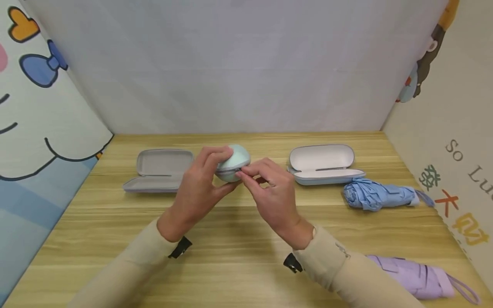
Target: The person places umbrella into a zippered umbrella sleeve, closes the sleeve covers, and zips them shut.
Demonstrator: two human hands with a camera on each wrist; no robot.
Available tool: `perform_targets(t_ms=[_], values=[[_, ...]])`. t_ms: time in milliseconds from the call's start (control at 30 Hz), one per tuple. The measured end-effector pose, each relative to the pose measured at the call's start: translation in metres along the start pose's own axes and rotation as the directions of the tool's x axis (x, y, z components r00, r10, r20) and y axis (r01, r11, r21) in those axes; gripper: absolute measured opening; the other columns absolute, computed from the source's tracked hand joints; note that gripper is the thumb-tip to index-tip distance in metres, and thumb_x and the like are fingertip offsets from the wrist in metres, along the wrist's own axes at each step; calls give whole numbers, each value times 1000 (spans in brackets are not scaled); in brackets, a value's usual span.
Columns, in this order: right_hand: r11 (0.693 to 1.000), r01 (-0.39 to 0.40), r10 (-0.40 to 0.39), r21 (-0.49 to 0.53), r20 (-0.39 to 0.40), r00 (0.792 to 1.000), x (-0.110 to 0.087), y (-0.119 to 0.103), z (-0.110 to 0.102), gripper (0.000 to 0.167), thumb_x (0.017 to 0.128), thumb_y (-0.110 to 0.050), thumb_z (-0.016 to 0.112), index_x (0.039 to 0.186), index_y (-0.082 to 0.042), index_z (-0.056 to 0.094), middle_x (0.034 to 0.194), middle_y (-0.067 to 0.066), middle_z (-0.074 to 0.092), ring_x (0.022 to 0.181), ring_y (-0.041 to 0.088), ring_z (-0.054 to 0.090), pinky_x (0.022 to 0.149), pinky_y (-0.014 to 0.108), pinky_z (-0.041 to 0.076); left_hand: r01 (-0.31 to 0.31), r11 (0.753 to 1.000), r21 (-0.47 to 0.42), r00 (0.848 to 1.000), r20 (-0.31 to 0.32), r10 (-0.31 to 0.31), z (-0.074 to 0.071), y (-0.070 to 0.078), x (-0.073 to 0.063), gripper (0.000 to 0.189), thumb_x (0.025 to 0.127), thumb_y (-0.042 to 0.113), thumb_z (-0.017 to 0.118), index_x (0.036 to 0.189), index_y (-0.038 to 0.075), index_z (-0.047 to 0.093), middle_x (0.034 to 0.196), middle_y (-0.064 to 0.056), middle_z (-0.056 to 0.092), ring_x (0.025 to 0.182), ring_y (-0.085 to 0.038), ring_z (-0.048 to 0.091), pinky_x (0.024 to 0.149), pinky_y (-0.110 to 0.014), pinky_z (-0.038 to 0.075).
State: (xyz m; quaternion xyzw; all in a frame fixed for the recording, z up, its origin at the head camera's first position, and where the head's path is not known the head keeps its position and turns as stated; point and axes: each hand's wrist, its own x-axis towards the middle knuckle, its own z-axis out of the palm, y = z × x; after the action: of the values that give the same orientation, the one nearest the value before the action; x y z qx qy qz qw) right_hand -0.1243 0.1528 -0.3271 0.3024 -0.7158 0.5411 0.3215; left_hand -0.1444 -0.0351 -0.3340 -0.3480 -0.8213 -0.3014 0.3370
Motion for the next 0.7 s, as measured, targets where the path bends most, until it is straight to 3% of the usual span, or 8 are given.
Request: perform_targets(t_ms=[167,267,333,467,567,700], values=[[998,-26,27,-51,14,1000,1,-2,-2,4,91,-1,78,91,-1,74,91,6,73,83,15,68,67,25,58,0,999,35,999,39,-2,0,0,-1,73,81,17,91,140,7,50,126,-16,56,110,-31,63,91,-42,58],[992,-122,122,-12,41,992,3,-4,-5,6,91,2,77,92,-1,73,91,5,72,80,16,68,67,26,59,-5,999,46,997,76,1,0,-1,0,76,83,17,89,147,13,47,130,-16,54,112,-32,60,89,-43,58],[974,-217,214,60,56,975,5,-6,-6,6,91,4,76,94,0,73,90,8,72,77,19,69,67,27,59,-9,999,50,995,97,4,-1,-2,0,75,85,17,87,149,16,48,132,-17,52,113,-33,58,88,-43,58],[903,-388,374,185,108,921,10,-9,-8,3,92,3,75,94,4,73,89,14,71,76,23,70,69,31,60,-10,999,47,993,117,4,-1,-3,0,69,86,17,87,146,15,52,133,-18,51,113,-35,58,88,-44,57],[869,-447,423,212,151,893,14,-9,-12,5,93,2,75,94,6,72,90,15,71,79,23,70,73,33,60,-17,999,52,993,116,11,-1,-6,1,68,84,16,88,143,13,53,131,-19,51,112,-35,60,87,-44,58],[859,-462,434,220,165,886,18,-6,-20,8,95,1,73,95,9,70,91,15,71,81,23,70,79,32,60,-7,999,35,993,117,2,-1,-10,1,68,83,14,89,140,12,53,131,-20,51,112,-37,60,87,-45,59]])
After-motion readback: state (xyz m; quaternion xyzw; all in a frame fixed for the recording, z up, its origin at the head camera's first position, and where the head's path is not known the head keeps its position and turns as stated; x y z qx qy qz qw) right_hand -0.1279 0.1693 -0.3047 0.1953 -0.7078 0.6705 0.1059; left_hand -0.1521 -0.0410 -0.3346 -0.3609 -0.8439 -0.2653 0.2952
